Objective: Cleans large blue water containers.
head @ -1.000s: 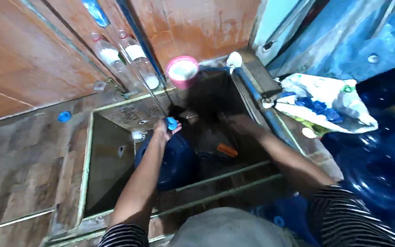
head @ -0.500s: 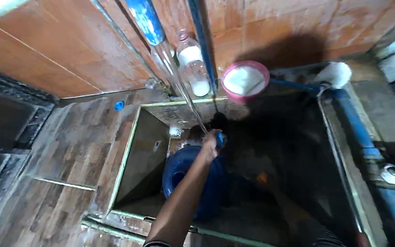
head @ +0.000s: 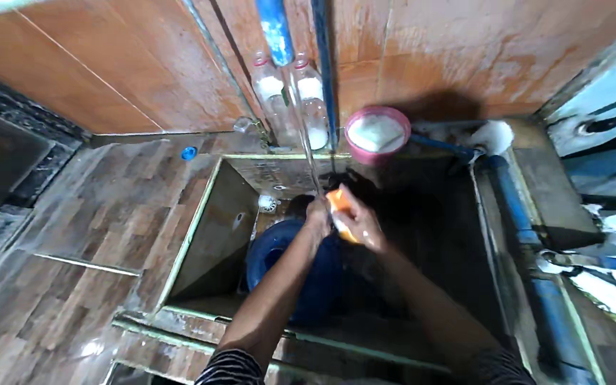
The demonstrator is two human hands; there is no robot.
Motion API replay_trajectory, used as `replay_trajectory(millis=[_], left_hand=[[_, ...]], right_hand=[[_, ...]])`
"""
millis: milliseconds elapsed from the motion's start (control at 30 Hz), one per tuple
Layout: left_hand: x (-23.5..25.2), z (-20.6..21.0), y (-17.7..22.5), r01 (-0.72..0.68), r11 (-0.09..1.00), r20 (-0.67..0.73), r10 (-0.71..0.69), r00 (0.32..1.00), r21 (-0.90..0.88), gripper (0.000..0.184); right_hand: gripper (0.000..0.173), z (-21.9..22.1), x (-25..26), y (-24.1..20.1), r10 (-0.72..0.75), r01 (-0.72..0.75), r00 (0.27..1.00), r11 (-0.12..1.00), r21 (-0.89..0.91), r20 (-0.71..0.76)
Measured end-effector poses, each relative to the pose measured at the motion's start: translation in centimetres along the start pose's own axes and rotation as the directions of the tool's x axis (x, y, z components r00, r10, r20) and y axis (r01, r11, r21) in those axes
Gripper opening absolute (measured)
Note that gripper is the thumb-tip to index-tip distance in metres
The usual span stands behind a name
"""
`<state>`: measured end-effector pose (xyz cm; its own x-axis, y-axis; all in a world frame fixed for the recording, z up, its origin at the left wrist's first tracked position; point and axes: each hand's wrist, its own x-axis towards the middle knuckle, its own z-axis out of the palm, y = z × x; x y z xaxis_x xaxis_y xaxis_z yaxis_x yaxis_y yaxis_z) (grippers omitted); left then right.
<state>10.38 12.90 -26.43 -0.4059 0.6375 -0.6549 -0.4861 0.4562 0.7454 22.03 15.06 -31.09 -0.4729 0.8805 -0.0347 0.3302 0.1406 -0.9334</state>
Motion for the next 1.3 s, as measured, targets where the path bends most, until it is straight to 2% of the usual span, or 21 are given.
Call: replay_trajectory(millis=[100,200,267,333,400,500,567,633,700,733,800,833,900,967,1033,1100,1133,1200,1233,1300], left_hand=[[-1.8,-0.8,0.0,-0.034,0.998,0.044,0.031,0.999,0.061,0.046],[-0.9,-2.5,1.7,-0.029,0.999,-0.011,0.029,1.000,-0.029,0.047],[-1.7,-2.8,0.9,-0.055,0.998,0.024,0.054,0.998,0.038,0.048],[-3.1,-2.2,0.2,-0.106,0.988,0.090,0.095,0.991,0.115,0.047],[-3.4,-2.1,0.9,-0.115,0.991,0.062,0.110,0.992,0.069,0.049],[-2.0,-2.5,2.0,-0.075,0.986,-0.040,0.070,0.997,-0.146,0.053],[-1.4,-2.6,1.9,-0.057,0.973,-0.031,0.051,0.998,-0.222,0.055],[-0.7,-2.2,1.7,-0.062,0.974,0.009,0.065,0.998,-0.216,0.056],[-0.2,-2.3,1.4,-0.107,0.987,0.090,0.119,0.989,-0.121,0.055],[-0.7,-2.3,1.0,-0.182,0.983,0.147,0.184,0.972,-0.030,0.049],[-2.3,-1.8,0.3,-0.375,0.905,0.249,0.322,0.913,0.203,0.039],[-3.0,-1.2,0.2,-0.397,0.885,0.249,0.338,0.908,0.244,0.041],[-3.1,-1.4,2.1,-0.408,0.847,0.300,0.313,0.901,0.340,0.045],[-2.7,-3.1,3.2,-0.399,0.845,0.337,0.282,0.898,0.356,0.043],[-1.7,-3.3,2.7,-0.499,0.779,0.385,0.358,0.851,0.379,0.043],[-1.8,-1.9,2.2,-0.643,0.634,0.449,0.468,0.761,0.429,0.036],[-2.5,-1.4,2.5,-0.649,0.653,0.470,0.466,0.750,0.390,0.035],[-3.7,-1.8,3.7,-0.592,0.734,0.467,0.417,0.780,0.334,0.036],[-3.6,-2.5,4.3,-0.582,0.722,0.454,0.404,0.794,0.374,0.035],[-3.3,-4.6,4.6,-0.462,0.847,0.312,0.378,0.872,0.263,0.039]], right_hand=[[0.063,0.8,0.3,-1.0,0.096,-0.100,0.992,0.994,-0.039,-0.082],[0.045,2.8,-2.8,-5.2,0.043,-0.040,0.999,0.990,-0.136,0.018],[0.041,2.0,-1.8,-6.1,0.065,-0.052,0.997,0.961,-0.270,0.040],[0.043,0.3,0.4,-6.4,0.111,-0.113,0.993,0.937,-0.331,-0.026],[0.045,-0.5,0.7,-7.4,0.115,-0.127,0.991,0.960,-0.250,-0.064],[0.042,-1.3,-0.4,-8.4,0.125,-0.126,0.992,0.990,-0.066,-0.025],[0.042,-0.9,-0.7,-7.9,0.164,-0.162,0.985,0.986,0.029,-0.051],[0.044,0.4,-1.5,-7.8,0.159,-0.156,0.986,0.986,0.050,-0.051],[0.042,1.0,-2.4,-7.9,0.100,-0.101,0.993,0.995,-0.006,-0.056],[0.041,0.8,-2.4,-7.5,0.073,-0.076,0.996,0.995,-0.058,-0.054],[0.039,0.4,-1.8,-6.4,0.041,-0.052,0.997,0.986,-0.158,-0.071],[0.039,0.4,-1.6,-5.8,0.027,-0.043,0.995,0.984,-0.172,-0.095],[0.042,0.8,-2.1,-6.3,-0.002,-0.017,0.994,0.986,-0.167,-0.109],[0.046,0.9,-3.9,-7.1,0.011,-0.014,1.000,0.991,-0.133,-0.022],[0.049,-0.1,-3.5,-6.9,0.040,-0.037,0.998,0.997,-0.066,0.040],[0.049,-0.9,-1.9,-6.3,0.042,-0.042,0.999,0.999,0.014,-0.014],[0.049,-1.0,-1.2,-5.8,0.013,-0.010,0.998,0.999,0.046,-0.066],[0.052,-0.6,-1.3,-5.9,-0.048,0.052,0.993,0.998,0.029,-0.104],[0.054,-0.4,-2.1,-6.3,-0.057,0.057,0.997,0.998,-0.011,-0.060],[0.055,-0.7,-4.1,-6.6,-0.006,0.015,0.990,0.998,-0.068,0.141]])
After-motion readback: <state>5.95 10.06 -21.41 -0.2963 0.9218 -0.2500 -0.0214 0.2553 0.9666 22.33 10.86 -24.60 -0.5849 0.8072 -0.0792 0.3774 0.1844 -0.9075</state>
